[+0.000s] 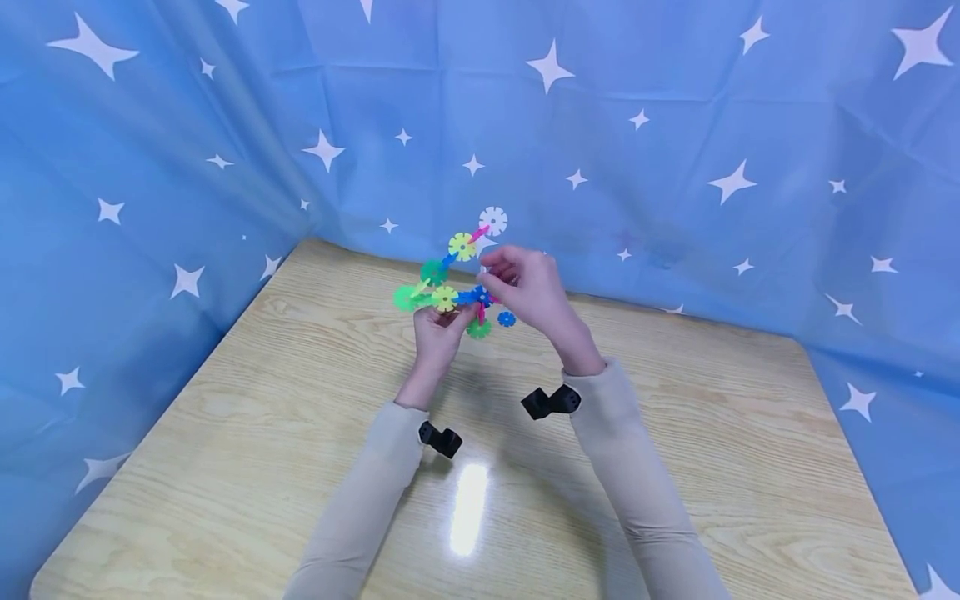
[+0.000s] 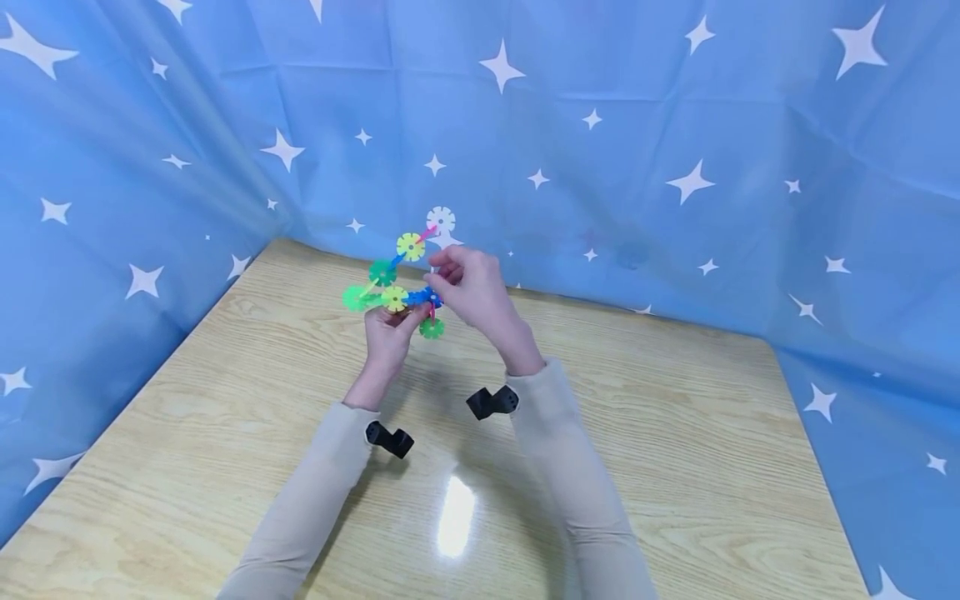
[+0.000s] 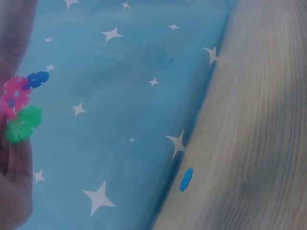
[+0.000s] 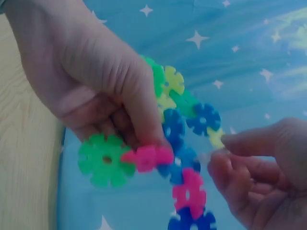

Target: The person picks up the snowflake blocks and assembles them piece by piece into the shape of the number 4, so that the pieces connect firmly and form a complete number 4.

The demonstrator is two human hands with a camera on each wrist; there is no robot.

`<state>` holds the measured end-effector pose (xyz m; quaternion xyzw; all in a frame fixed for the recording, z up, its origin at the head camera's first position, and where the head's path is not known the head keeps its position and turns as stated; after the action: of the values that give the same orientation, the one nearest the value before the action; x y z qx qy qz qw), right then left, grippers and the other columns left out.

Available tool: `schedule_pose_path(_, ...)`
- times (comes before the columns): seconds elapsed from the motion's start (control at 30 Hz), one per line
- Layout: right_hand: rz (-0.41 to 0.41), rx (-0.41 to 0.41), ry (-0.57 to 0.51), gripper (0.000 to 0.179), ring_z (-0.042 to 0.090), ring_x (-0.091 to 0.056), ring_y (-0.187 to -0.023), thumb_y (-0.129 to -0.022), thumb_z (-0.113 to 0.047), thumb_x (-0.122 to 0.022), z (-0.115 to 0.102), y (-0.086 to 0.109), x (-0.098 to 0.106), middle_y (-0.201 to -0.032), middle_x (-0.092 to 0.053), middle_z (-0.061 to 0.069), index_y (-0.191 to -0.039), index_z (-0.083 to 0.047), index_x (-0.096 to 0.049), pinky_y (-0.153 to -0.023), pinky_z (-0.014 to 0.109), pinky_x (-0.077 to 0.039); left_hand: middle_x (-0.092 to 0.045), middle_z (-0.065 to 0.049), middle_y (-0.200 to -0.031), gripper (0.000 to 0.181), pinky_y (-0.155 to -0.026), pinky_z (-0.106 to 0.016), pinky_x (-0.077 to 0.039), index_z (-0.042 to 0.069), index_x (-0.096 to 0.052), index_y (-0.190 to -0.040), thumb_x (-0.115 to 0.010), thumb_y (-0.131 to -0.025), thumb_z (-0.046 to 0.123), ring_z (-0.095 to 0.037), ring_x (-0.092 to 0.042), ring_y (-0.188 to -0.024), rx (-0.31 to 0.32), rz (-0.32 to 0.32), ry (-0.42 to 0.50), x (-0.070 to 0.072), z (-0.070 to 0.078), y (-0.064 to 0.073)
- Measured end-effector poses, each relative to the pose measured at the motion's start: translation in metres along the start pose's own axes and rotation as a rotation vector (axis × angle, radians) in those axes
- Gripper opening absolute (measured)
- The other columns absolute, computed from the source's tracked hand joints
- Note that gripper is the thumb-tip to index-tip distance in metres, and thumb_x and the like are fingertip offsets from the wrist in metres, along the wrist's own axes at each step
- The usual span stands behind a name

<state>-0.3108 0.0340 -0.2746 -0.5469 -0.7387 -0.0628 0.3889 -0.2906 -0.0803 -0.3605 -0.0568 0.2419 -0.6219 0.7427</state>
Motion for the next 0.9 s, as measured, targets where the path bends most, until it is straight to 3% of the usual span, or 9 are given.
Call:
schedule_pose_path(0.1,-0.014,0.085,0.058,0.02,0.02,-0.056,-0.059,-0.085,-0.009,-0.069,-0.002,0.001,0.003,-0.09,-0.067,0.011,-0.103,0.0,-0.066,-0.046,0.024,-0.043,-0.064,0.014,-0.066,0.009,-0.054,-0.013,-0.045,-0.021,-0.059,-0.079,-0.062,-0.082,-0.013,-0.004,-0.061,-0.062,0.009,0.009,0.015,0.002,-0.011,-0.002)
schedule_pose_path(0.17,-0.019,0.14,0.061,0.02,0.02,-0.056,-0.063,-0.085,-0.008,-0.07,-0.003,0.002,0.005,-0.094,-0.067,0.011,-0.102,0.0,-0.066,-0.048,0.026,-0.041,-0.063,0.014,-0.066,0.012,-0.053,-0.014,-0.044,-0.022,-0.058,-0.079,-0.063,-0.082,-0.012,-0.004,-0.061,-0.061,0.016,0.015,0.02,0.003,-0.019,-0.004)
schedule_pose_path(0.27,-0.033,0.223,0.024,0.017,0.023,-0.062,-0.071,-0.085,-0.006,-0.069,-0.005,0.002,0.003,-0.099,-0.067,0.013,-0.1,0.001,-0.064,-0.058,0.029,-0.05,-0.063,0.013,-0.064,0.014,-0.051,-0.013,-0.042,-0.021,-0.058,-0.078,-0.065,-0.082,-0.01,-0.004,-0.058,-0.059,0.012,0.026,0.024,0.003,-0.023,-0.004)
schedule_pose_path(0.33,-0.042,0.27,-0.022,0.015,0.024,-0.065,-0.086,-0.085,-0.003,-0.068,-0.006,0.003,0.002,-0.099,-0.068,0.015,-0.098,0.002,-0.062,-0.072,0.034,-0.054,-0.063,0.013,-0.064,0.014,-0.051,-0.013,-0.042,-0.021,-0.058,-0.079,-0.065,-0.082,-0.009,-0.002,-0.057,-0.059,0.002,0.034,0.03,0.002,-0.023,-0.003)
schedule_pose_path(0.4,-0.042,0.304,-0.058,0.014,0.027,-0.066,-0.085,-0.084,-0.001,-0.068,-0.005,0.003,0.0,-0.097,-0.068,0.017,-0.096,0.004,-0.061,-0.076,0.038,-0.056,-0.063,0.013,-0.065,0.013,-0.052,-0.013,-0.043,-0.02,-0.06,-0.079,-0.065,-0.082,-0.008,-0.002,-0.058,-0.059,-0.003,0.046,0.039,0.002,-0.024,-0.001)
schedule_pose_path(0.67,-0.03,0.316,-0.184,0.013,0.031,-0.066,-0.086,-0.081,0.006,-0.068,0.004,0.005,-0.003,-0.096,-0.066,0.022,-0.091,0.007,-0.06,-0.076,0.04,-0.057,-0.065,0.011,-0.068,0.019,-0.055,-0.014,-0.047,-0.016,-0.064,-0.082,-0.071,-0.082,0.002,-0.002,-0.059,-0.061,-0.007,0.106,0.08,0.004,-0.024,0.004)
schedule_pose_path(0.9,-0.025,0.318,-0.215,0.015,0.03,-0.065,-0.091,-0.083,0.003,-0.068,0.006,0.008,0.001,-0.101,-0.066,0.02,-0.097,0.007,-0.062,-0.083,0.037,-0.055,-0.064,0.011,-0.068,0.015,-0.052,-0.015,-0.044,-0.017,-0.063,-0.084,-0.067,-0.083,-0.003,-0.003,-0.059,-0.06,0.017,0.082,0.067,0.002,-0.025,0.002)
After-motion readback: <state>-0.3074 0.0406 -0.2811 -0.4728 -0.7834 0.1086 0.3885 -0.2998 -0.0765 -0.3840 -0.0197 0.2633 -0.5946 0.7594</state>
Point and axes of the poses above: each hand's wrist, its own y-axis away from the middle knuckle, its own x-axis out of the back of the hand, z = x × y, the point moved 10 cm from there along -y, towards the middle knuckle
